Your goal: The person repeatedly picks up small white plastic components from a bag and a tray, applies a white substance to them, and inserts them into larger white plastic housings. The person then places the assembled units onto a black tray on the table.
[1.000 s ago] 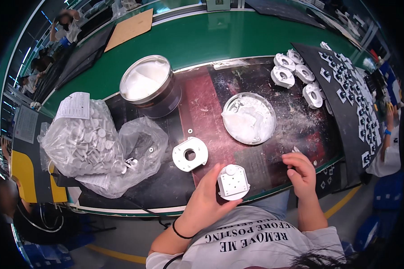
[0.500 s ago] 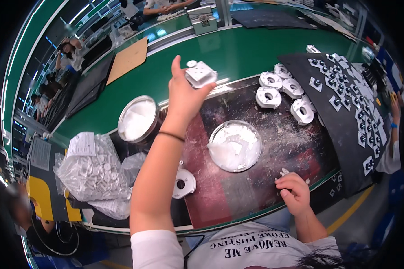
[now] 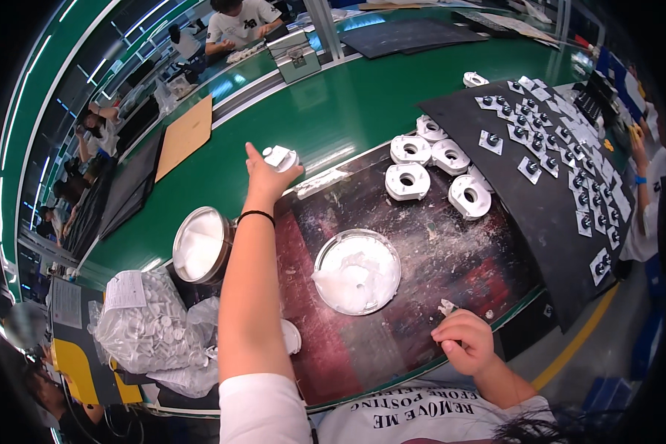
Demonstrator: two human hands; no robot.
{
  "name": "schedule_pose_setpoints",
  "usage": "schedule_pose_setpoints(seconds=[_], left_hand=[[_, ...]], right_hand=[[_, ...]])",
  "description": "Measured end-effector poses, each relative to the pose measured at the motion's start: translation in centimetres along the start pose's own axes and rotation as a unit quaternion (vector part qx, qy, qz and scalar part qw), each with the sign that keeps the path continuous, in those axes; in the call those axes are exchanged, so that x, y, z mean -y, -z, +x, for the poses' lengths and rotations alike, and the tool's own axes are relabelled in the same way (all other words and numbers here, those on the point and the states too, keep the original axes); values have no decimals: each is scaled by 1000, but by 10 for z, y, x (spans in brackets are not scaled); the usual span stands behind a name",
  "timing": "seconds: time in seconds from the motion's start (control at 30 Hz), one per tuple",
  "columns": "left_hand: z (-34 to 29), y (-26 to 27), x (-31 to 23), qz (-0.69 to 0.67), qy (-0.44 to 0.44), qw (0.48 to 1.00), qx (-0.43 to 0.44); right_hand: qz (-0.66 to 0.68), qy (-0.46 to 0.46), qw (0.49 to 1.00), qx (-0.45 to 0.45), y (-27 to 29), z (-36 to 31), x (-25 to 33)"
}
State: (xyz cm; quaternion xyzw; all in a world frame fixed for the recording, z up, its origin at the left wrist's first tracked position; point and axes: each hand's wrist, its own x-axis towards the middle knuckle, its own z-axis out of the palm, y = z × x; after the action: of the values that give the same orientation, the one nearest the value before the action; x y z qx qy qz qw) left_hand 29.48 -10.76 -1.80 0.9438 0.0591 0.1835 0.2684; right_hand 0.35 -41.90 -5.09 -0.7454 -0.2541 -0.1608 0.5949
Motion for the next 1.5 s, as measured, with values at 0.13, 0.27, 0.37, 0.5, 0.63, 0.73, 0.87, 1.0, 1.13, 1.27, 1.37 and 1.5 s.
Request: schedule_pose_setpoints(seconds=[0.13,0.27,0.37,0.5,0.63,0.73,0.87,1.0,1.13,1.27,1.37,1.5], left_hand=[[-75,77,-52,-43,-139,978,150],[-183,142,-45,38,-257,942,214],[-238,152,-22,104,-224,948,202],[-275,142,14,55,-126,977,162],[-287,132,23,-21,-122,984,129],[-292,133,16,-86,-132,979,126],[-296,137,1,-107,-133,974,150],[-304,129,-19,-42,-136,981,135],[-309,116,-20,-205,-87,965,138],[-318,106,-13,-443,45,882,157],[-316,109,-12,-426,73,874,223],[-319,107,-5,-405,92,879,232]], right_hand=[[-8,-7,1000,3,1,-2,0],[-15,2,1000,-8,2,-3,-1],[-19,6,1000,0,-2,-4,1],[-37,9,999,12,-8,-4,6],[-66,13,998,6,-10,-7,7],[-75,7,997,9,-11,-10,8],[-73,-5,997,9,-14,-12,13],[-66,-3,998,9,-18,-15,16],[-73,-6,997,-4,-18,-17,17],[-67,-20,998,-1,-13,-18,19],[-65,-9,998,9,-9,-17,17],[-86,-5,996,1,4,-14,24]])
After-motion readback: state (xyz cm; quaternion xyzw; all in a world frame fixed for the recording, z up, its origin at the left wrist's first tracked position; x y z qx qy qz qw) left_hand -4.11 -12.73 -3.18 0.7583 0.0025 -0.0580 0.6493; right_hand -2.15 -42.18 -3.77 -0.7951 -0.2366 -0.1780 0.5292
